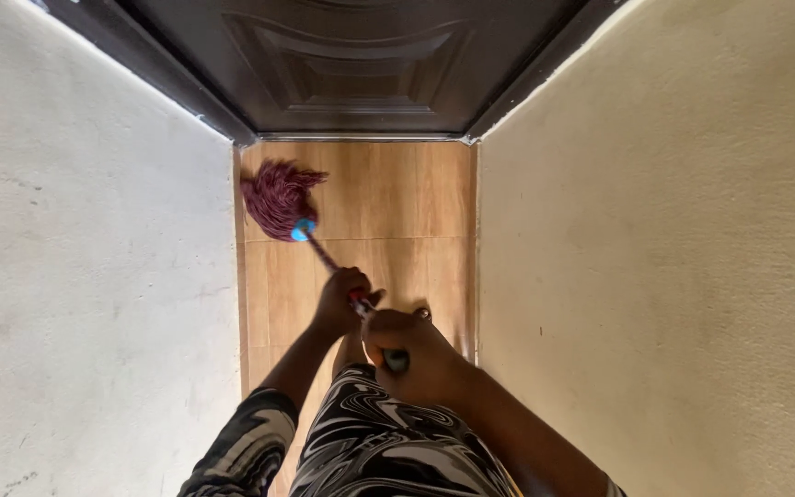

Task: The person dips a mop into a bucket of water, wrings the mop head by hand, and then mops the floor in a hallway and corner.

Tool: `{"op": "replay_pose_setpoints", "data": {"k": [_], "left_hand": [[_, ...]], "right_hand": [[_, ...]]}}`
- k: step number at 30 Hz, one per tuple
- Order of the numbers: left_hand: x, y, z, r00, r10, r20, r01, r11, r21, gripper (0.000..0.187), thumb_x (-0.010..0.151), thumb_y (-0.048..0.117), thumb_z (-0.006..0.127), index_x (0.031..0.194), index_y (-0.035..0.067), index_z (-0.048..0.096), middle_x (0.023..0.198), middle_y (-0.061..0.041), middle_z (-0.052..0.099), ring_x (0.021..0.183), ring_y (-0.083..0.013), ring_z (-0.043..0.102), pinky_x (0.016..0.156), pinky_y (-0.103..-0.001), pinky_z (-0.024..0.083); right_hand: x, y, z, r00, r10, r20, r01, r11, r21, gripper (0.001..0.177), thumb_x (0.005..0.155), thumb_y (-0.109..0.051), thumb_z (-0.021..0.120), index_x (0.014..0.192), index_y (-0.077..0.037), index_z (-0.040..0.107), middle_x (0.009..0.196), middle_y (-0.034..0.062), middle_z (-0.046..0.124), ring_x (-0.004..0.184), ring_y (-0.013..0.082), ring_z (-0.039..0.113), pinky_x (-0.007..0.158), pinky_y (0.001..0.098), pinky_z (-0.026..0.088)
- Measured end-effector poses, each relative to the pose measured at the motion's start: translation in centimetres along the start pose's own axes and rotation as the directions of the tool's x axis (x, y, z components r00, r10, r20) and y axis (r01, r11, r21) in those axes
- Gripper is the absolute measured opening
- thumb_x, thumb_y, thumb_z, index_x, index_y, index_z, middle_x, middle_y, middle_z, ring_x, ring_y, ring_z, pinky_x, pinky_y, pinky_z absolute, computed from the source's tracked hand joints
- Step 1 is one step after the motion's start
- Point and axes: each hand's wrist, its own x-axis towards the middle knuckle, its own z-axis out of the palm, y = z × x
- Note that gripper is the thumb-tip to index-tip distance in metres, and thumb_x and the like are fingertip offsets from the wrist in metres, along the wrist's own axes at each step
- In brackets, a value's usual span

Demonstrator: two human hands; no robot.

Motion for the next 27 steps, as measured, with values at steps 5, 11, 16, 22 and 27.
{"op": "replay_pose_setpoints", "data": {"k": [5, 11, 16, 22, 27], "left_hand": [[2.5, 0.7, 5.6, 0.969, 0.206, 0.135, -0.176, 0.963, -0.206, 0.027, 0.068, 0.004, 0.078, 0.074, 0.005, 0.051, 0.078, -0.012, 0.053, 0.072, -0.0304, 0.055, 0.064, -0.041, 0.045], [4.8, 1.6, 16.3, 0.766, -0.215, 0.606, 0.641, 0.341, -0.688, 0.012, 0.086, 0.01, 0.06, 0.077, 0.006, 0.053, 0.073, -0.004, 0.051, 0.065, -0.0165, 0.053, 0.073, -0.034, 0.054], [7.4, 4.3, 17.6, 0.795, 0.052, 0.604, 0.235, 0.892, -0.386, 0.02, 0.084, 0.019, 0.07, 0.079, 0.007, 0.055, 0.071, -0.004, 0.049, 0.069, -0.0185, 0.052, 0.071, -0.038, 0.052], [8.1, 7.6, 14.3, 0.801, 0.119, 0.587, -0.098, 0.993, -0.067, 0.02, 0.073, 0.022, 0.08, 0.081, 0.01, 0.066, 0.079, -0.009, 0.068, 0.082, -0.0285, 0.069, 0.075, -0.044, 0.055], [6.9, 3.9, 10.8, 0.904, 0.17, 0.393, -0.162, 0.985, -0.054, 0.034, 0.07, 0.032, 0.087, 0.09, 0.011, 0.069, 0.081, -0.011, 0.066, 0.081, -0.0325, 0.067, 0.072, -0.046, 0.053]], "right_hand": [[-2.4, -3.4, -1.6, 0.967, 0.141, -0.21, -0.171, 0.976, -0.134, 0.024, 0.068, 0.01, 0.065, 0.077, -0.006, 0.048, 0.086, 0.0095, 0.061, 0.079, 0.0291, 0.064, 0.069, 0.0363, 0.053], [-3.8, -2.5, -3.0, 0.825, 0.275, -0.494, -0.438, 0.863, -0.251, 0.02, 0.064, 0.008, 0.069, 0.074, -0.005, 0.056, 0.078, 0.0109, 0.063, 0.07, 0.0303, 0.064, 0.062, 0.0383, 0.053], [-5.9, -2.0, -5.6, 0.631, 0.444, -0.636, -0.555, 0.831, 0.03, 0.016, 0.069, 0.012, 0.065, 0.075, -0.002, 0.06, 0.078, 0.0089, 0.07, 0.079, 0.0229, 0.07, 0.07, 0.0364, 0.056], [-8.5, -1.8, -6.6, 0.578, 0.294, -0.761, -0.231, 0.954, 0.192, 0.021, 0.084, 0.018, 0.063, 0.089, -0.001, 0.056, 0.095, 0.0142, 0.074, 0.103, 0.0258, 0.074, 0.102, 0.0415, 0.059], [-8.0, 0.8, -5.5, 0.476, 0.38, -0.793, -0.169, 0.925, 0.341, 0.028, 0.088, 0.018, 0.056, 0.106, -0.003, 0.053, 0.101, 0.0154, 0.073, 0.11, 0.0276, 0.073, 0.103, 0.0463, 0.058]]}}
